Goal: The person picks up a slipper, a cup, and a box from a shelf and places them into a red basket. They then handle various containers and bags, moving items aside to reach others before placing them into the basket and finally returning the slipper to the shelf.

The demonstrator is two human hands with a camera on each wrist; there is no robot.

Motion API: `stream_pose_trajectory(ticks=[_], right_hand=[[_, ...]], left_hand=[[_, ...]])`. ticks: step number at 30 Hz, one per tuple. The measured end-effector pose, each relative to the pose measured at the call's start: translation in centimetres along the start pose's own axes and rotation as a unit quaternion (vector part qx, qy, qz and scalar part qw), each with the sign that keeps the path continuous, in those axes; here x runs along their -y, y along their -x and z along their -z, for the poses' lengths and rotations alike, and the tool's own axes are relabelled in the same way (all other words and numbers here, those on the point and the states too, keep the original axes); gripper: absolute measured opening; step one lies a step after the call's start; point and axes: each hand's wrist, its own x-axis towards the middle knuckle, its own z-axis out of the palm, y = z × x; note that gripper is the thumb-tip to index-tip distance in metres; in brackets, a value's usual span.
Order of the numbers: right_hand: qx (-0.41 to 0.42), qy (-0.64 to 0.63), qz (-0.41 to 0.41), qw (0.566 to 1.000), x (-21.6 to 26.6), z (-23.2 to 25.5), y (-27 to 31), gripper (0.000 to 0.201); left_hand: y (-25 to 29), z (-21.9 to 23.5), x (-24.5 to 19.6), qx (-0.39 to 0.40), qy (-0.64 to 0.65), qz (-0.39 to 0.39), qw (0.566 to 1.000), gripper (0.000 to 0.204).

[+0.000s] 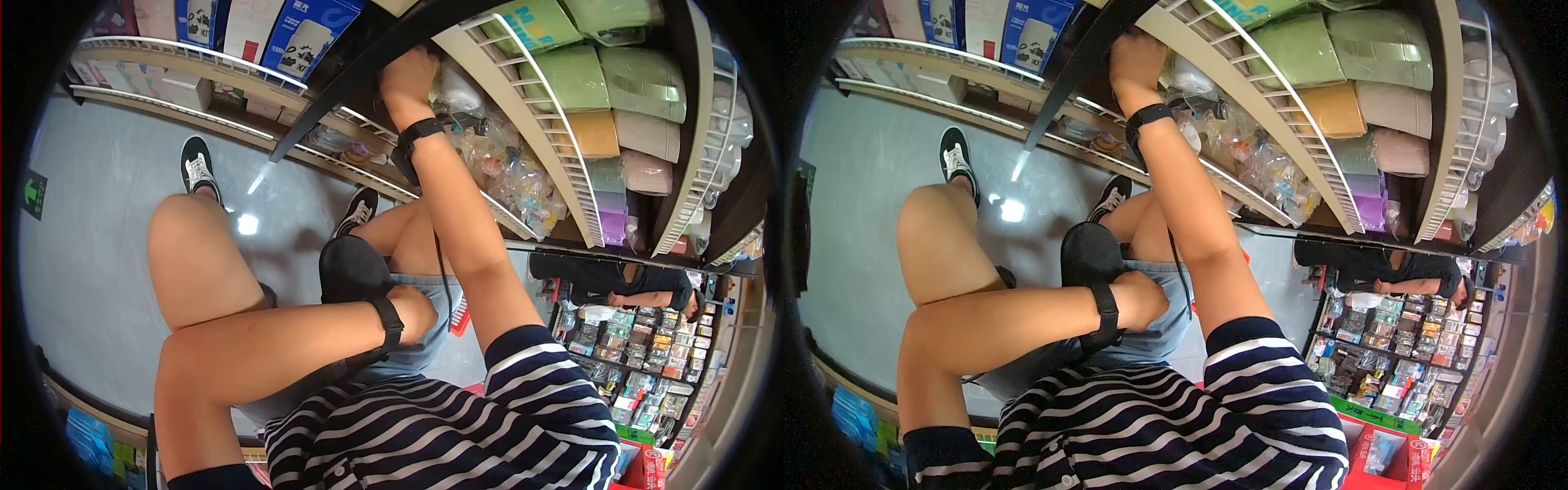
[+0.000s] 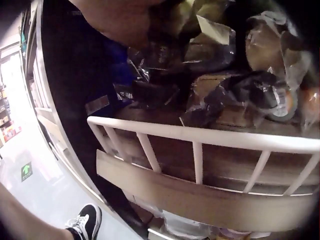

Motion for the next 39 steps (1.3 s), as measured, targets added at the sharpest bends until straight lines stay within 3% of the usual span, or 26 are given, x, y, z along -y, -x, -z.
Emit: stream_pose_trajectory(ticks=[4,6,8,9,11,13,15,17,19,21,23,25,26,28,29,31,32,34,35,37,38,39], right_hand=[[0.032,0.003,-0.024,0.999,0.4,0.6,0.2,0.022],[-0.037,0.024,0.092,0.995,0.6,1.3,0.9,0.025],[-0.026,-0.016,0.133,0.991,0.1,3.2,2.5,0.028],[-0.020,-0.056,0.177,0.983,-0.3,4.8,3.4,0.032],[0.156,-0.127,0.132,0.971,-1.1,11.4,5.8,0.033],[0.107,-0.233,0.147,0.955,-3.2,16.3,8.3,0.030],[0.179,-0.363,-0.028,0.914,-6.8,19.0,12.0,0.024],[0.125,-0.437,-0.267,0.849,-10.7,18.7,17.0,0.021],[0.059,-0.386,-0.395,0.832,-15.3,14.4,24.2,0.021],[0.146,-0.219,-0.378,0.888,-19.3,8.3,33.9,0.033],[0.284,-0.107,-0.408,0.861,-20.1,2.3,44.5,0.051],[0.435,-0.111,-0.464,0.764,-18.8,-0.9,51.2,0.092],[0.463,-0.168,-0.510,0.706,-18.6,-3.1,54.1,0.106],[0.458,-0.304,-0.604,0.577,-17.0,-3.6,55.7,0.129],[0.434,-0.351,-0.662,0.499,-16.3,-2.6,55.1,0.129],[0.346,-0.414,-0.694,0.477,-15.9,-4.1,55.6,0.134],[0.341,-0.419,-0.698,0.470,-16.2,-5.5,55.8,0.134],[0.235,-0.524,-0.612,0.543,-16.5,-7.4,55.0,0.137],[0.230,-0.529,-0.615,0.538,-16.3,-7.9,55.0,0.137],[0.346,-0.395,-0.686,0.504,-16.0,-4.9,50.9,0.135],[0.320,-0.385,-0.683,0.532,-15.9,-6.5,52.2,0.131],[0.318,-0.387,-0.686,0.528,-16.1,-7.1,52.5,0.131]], left_hand=[[0.3,0.4,-0.1,0.002,0.002,0.007,1.000,0.025],[0.2,0.4,0.0,0.008,0.005,0.012,1.000,0.024],[-0.1,-0.3,0.1,0.016,-0.024,0.022,0.999,0.023],[-0.1,-0.6,0.3,0.020,-0.023,0.021,0.999,0.023],[0.0,-1.2,0.9,-0.043,0.002,-0.008,0.999,0.021],[0.0,-0.7,0.8,-0.024,-0.001,0.001,1.000,0.019],[0.0,-0.7,1.0,-0.050,0.001,-0.014,0.999,0.019],[0.2,0.2,1.3,-0.054,0.014,-0.011,0.998,0.020],[0.0,0.4,1.8,-0.056,-0.002,-0.028,0.998,0.025],[0.0,0.9,2.0,-0.015,0.007,-0.027,1.000,0.030],[-0.1,0.9,2.2,0.000,0.023,-0.051,0.998,0.032],[-0.1,0.9,1.9,0.027,0.024,-0.033,0.999,0.033],[-0.2,0.9,1.8,0.034,0.024,-0.034,0.999,0.033],[-0.3,1.0,1.6,0.058,0.019,-0.042,0.997,0.033],[-0.5,1.3,1.3,0.076,0.031,-0.030,0.996,0.032],[-1.0,1.6,1.0,0.101,0.036,-0.015,0.994,0.031],[-1.2,1.6,1.0,0.104,0.043,-0.015,0.994,0.031],[-1.4,1.3,1.1,0.088,0.059,-0.025,0.994,0.031],[-1.5,1.3,1.0,0.096,0.054,-0.023,0.994,0.031],[-1.7,1.3,0.9,0.080,0.076,-0.037,0.993,0.031],[-1.8,1.4,0.8,0.117,0.064,-0.018,0.991,0.032],[-2.0,1.5,0.8,0.122,0.063,-0.018,0.990,0.032]])
